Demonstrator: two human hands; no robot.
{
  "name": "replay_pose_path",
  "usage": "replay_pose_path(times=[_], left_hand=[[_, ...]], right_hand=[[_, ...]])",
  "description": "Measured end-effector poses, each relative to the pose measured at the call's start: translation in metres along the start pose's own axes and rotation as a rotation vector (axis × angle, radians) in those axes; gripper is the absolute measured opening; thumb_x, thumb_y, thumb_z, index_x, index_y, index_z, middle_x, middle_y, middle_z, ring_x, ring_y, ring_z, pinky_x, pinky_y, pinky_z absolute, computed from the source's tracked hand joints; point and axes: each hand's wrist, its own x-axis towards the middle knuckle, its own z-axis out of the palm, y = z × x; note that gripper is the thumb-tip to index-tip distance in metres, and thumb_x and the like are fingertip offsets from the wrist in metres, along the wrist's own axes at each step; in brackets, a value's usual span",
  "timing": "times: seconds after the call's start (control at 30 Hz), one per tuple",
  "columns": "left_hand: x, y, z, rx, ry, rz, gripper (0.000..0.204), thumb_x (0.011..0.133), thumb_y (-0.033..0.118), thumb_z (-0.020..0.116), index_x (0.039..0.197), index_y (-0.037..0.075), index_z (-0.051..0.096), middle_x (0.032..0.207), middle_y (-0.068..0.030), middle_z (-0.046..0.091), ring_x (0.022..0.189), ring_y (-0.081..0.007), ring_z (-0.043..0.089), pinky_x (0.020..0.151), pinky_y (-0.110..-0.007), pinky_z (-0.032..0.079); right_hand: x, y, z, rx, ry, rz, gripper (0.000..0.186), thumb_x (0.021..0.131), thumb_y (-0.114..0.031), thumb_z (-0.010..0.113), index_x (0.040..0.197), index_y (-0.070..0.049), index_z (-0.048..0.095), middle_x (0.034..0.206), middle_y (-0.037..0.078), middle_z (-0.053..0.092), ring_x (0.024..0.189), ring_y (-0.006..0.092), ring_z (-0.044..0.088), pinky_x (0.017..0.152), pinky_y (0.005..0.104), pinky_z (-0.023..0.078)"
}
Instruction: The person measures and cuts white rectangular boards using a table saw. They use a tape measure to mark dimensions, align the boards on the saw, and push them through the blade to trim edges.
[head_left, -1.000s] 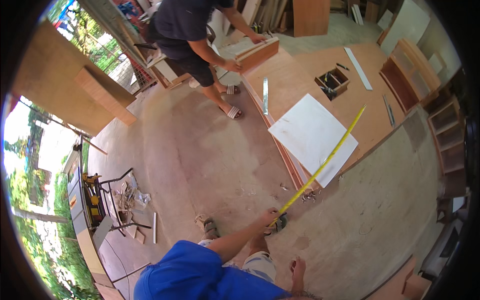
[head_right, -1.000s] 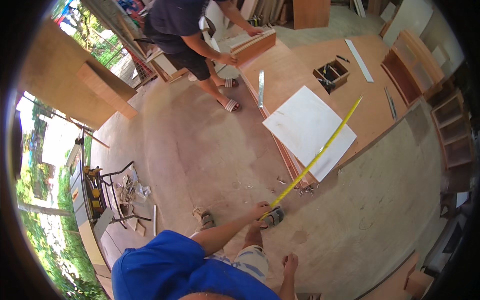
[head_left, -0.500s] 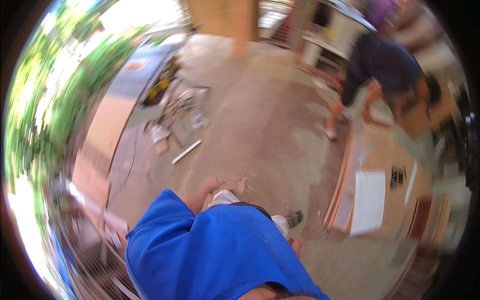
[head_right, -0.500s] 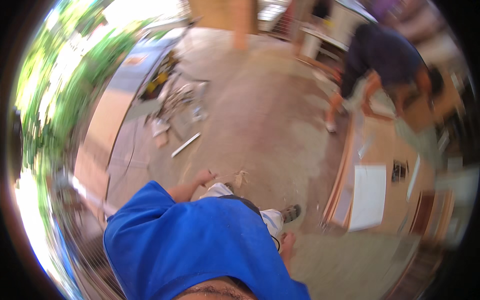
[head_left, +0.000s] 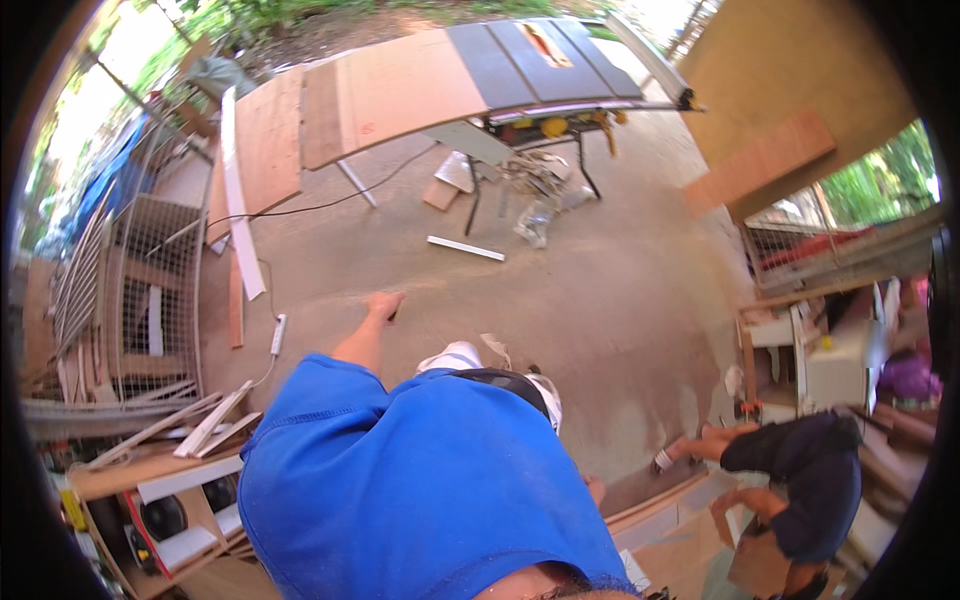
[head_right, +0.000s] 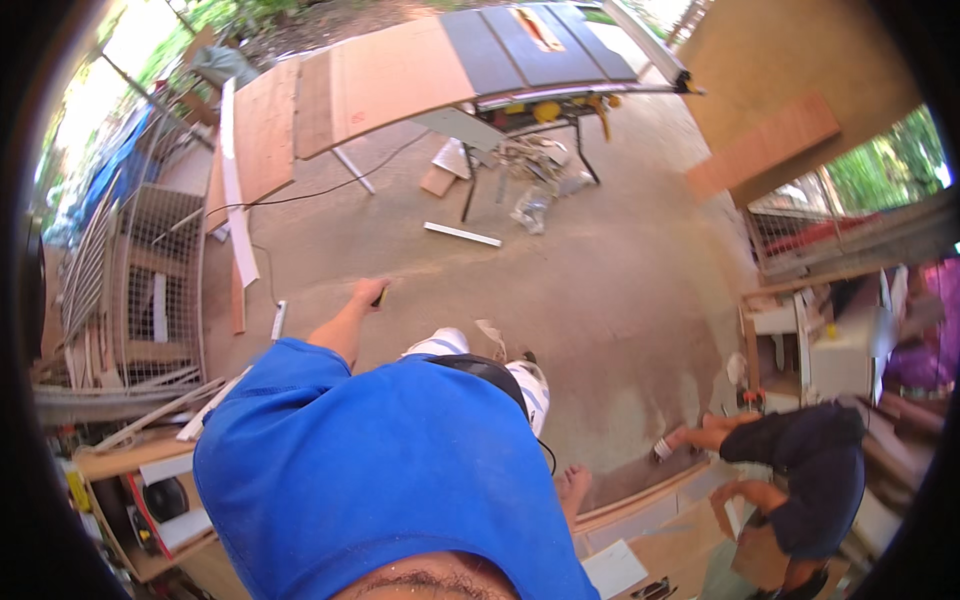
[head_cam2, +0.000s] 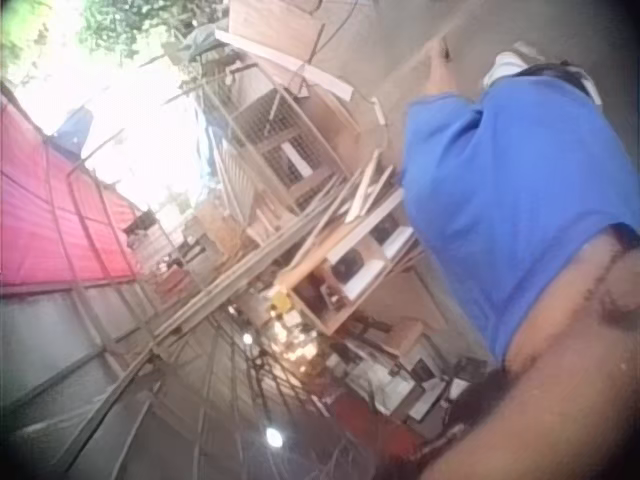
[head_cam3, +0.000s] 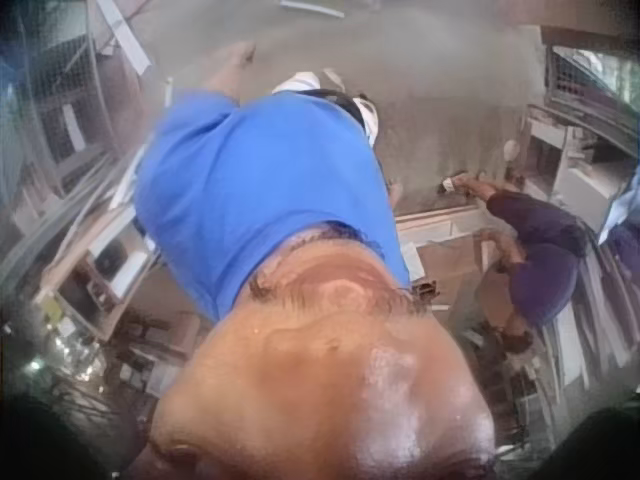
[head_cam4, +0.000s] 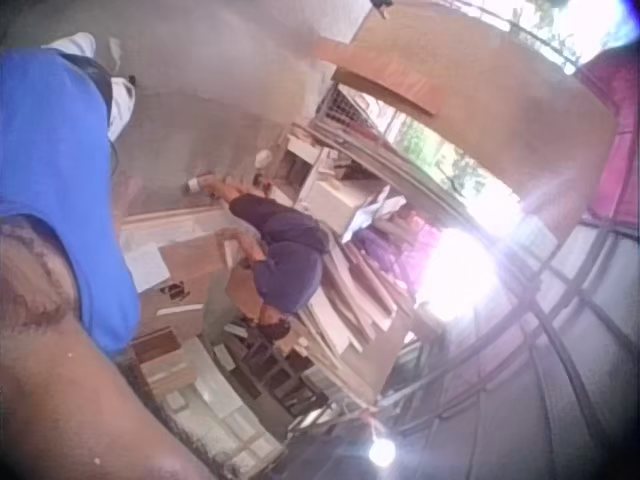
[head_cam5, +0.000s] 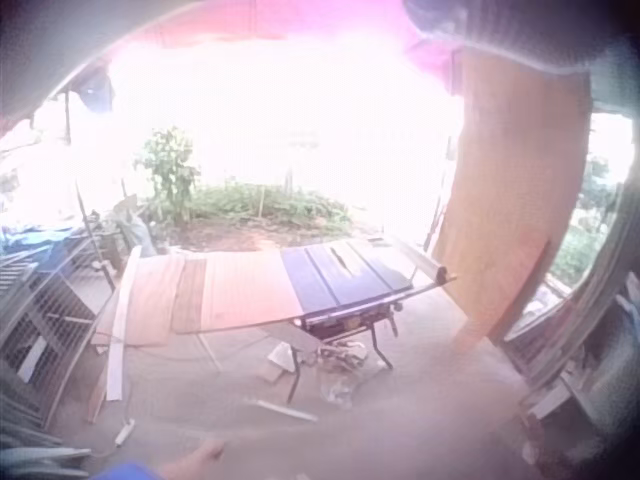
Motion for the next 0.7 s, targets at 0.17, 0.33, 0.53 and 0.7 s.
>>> replay_pose_path(times=[0.17, 0.33, 0.53, 0.7], left_hand=[[0.082, -0.007, -0.109, 0.202, 0.339, -0.018, 0.080, 0.071, 0.069, 0.071, 0.103, -0.004, 0.070, 0.105, -0.0265, 0.069, 0.101, -0.0367, 0.068, 0.087, -0.044, 0.053], [0.185, 0.124, -0.194, 0.342, 0.772, 0.217, 0.083, 0.066, 0.068, 0.077, 0.118, 0.006, 0.061, 0.117, -0.0222, 0.063, 0.113, -0.0393, 0.058, 0.092, -0.050, 0.050], [0.298, 0.244, -0.259, 0.400, 0.874, 0.264, 0.068, 0.072, 0.055, 0.079, 0.124, 0.017, 0.059, 0.125, -0.0179, 0.054, 0.117, -0.0353, 0.055, 0.094, -0.048, 0.048], [0.301, 0.269, -0.232, 0.450, 0.893, 0.106, 0.064, 0.079, 0.049, 0.073, 0.128, 0.013, 0.057, 0.129, -0.0166, 0.052, 0.118, -0.0339, 0.054, 0.095, -0.049, 0.047]], right_hand=[[0.051, -0.207, 0.085, 0.132, -0.056, -0.166, 0.033, 0.097, -0.041, 0.051, 0.105, -0.009, 0.053, 0.087, 0.004, 0.056, 0.081, 0.0174, 0.055, 0.064, 0.0348, 0.046], [0.011, -0.356, 0.163, 0.090, -0.085, -0.404, 0.032, 0.097, -0.039, 0.058, 0.116, -0.014, 0.058, 0.095, 0.000, 0.064, 0.085, 0.0122, 0.061, 0.070, 0.0297, 0.049], [0.017, -0.314, 0.244, -0.222, -0.044, -0.400, 0.029, 0.097, -0.035, 0.057, 0.111, -0.010, 0.060, 0.091, 0.003, 0.064, 0.076, 0.0136, 0.061, 0.064, 0.0305, 0.048], [-0.015, -0.200, 0.257, -0.277, -0.158, 0.040, 0.036, 0.094, -0.036, 0.061, 0.104, -0.002, 0.061, 0.085, 0.005, 0.065, 0.076, 0.0153, 0.062, 0.063, 0.0312, 0.049]])
